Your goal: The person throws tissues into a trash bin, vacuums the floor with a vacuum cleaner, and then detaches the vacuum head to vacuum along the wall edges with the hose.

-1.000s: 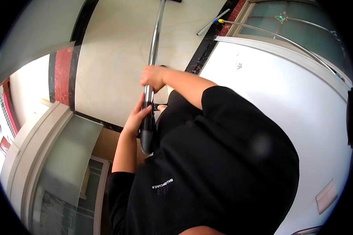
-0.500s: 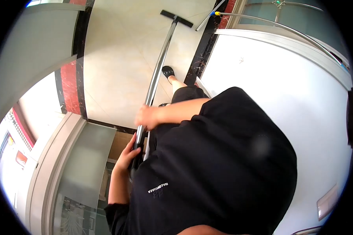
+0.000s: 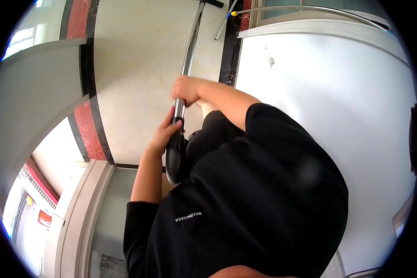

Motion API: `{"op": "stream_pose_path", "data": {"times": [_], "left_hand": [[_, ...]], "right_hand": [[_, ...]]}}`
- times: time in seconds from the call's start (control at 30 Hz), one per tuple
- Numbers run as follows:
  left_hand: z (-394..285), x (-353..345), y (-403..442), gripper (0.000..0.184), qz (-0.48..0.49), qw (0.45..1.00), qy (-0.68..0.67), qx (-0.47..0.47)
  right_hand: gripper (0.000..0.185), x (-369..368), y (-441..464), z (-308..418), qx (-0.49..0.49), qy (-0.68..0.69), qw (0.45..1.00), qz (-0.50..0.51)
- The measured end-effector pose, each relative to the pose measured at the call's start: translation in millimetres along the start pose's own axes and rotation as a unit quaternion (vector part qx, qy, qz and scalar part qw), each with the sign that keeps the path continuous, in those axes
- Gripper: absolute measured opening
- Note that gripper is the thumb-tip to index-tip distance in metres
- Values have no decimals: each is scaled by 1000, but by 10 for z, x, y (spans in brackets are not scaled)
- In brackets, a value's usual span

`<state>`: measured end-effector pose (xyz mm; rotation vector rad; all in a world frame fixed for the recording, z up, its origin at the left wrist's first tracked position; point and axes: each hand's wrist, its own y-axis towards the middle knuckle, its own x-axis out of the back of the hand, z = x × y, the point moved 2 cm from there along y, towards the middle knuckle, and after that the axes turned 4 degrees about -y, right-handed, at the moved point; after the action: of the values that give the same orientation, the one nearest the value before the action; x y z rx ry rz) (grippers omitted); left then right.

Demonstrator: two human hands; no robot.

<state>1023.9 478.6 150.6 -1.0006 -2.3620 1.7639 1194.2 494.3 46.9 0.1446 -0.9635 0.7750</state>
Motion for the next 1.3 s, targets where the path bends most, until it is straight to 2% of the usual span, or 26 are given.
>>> {"op": "stream_pose_path", "data": {"times": [0.07,0.13,0.17,0.23,0.3,0.37,0.43,0.5,0.6,0.7,0.8,0.9,1.0,1.07,1.13,1.23,1.3], "left_hand": [[-151,-57,150,66,-1,1000,27,-2],[-50,7,149,66,-13,998,61,-12],[-12,49,147,66,-26,995,88,-25],[267,256,-15,67,-17,995,96,-30],[431,327,-476,69,-18,998,32,53],[900,636,-848,70,-36,996,86,6],[1035,614,-1438,71,-41,993,105,42],[1377,755,-1912,69,-44,988,144,20],[1657,891,-2321,69,-41,995,-19,94],[1581,932,-2085,69,-20,997,69,40],[1462,823,-1833,68,-11,997,54,59],[1593,822,-1918,68,-15,997,31,76],[1792,1072,-2243,68,19,977,208,39],[1789,1126,-2569,69,30,980,189,55],[1827,1133,-2658,70,41,981,171,78],[1927,1127,-2325,68,54,992,62,100],[1891,996,-2020,67,58,990,83,102]], "right_hand": [[22,88,-46,-154,-22,16,999,-32],[20,32,-79,-139,-46,21,993,-106],[20,-14,-54,-74,-49,20,993,-110],[22,-126,34,226,-52,17,997,-62],[26,-331,134,669,-30,-18,999,-4],[24,-630,262,1176,13,66,997,-28],[25,-900,345,1743,74,128,988,-49],[26,-1041,395,2283,118,185,974,-57],[30,-1136,587,2690,154,220,960,80],[32,-969,536,2464,118,234,959,109],[36,-1117,470,2231,68,195,976,70],[39,-1094,361,2318,49,186,981,41],[38,-1317,517,2870,56,197,977,53],[38,-1452,577,3123,56,214,974,54],[38,-1498,575,3295,83,299,950,35],[39,-1473,347,2986,49,253,966,35],[41,-1411,99,2727,8,213,977,11]]}}
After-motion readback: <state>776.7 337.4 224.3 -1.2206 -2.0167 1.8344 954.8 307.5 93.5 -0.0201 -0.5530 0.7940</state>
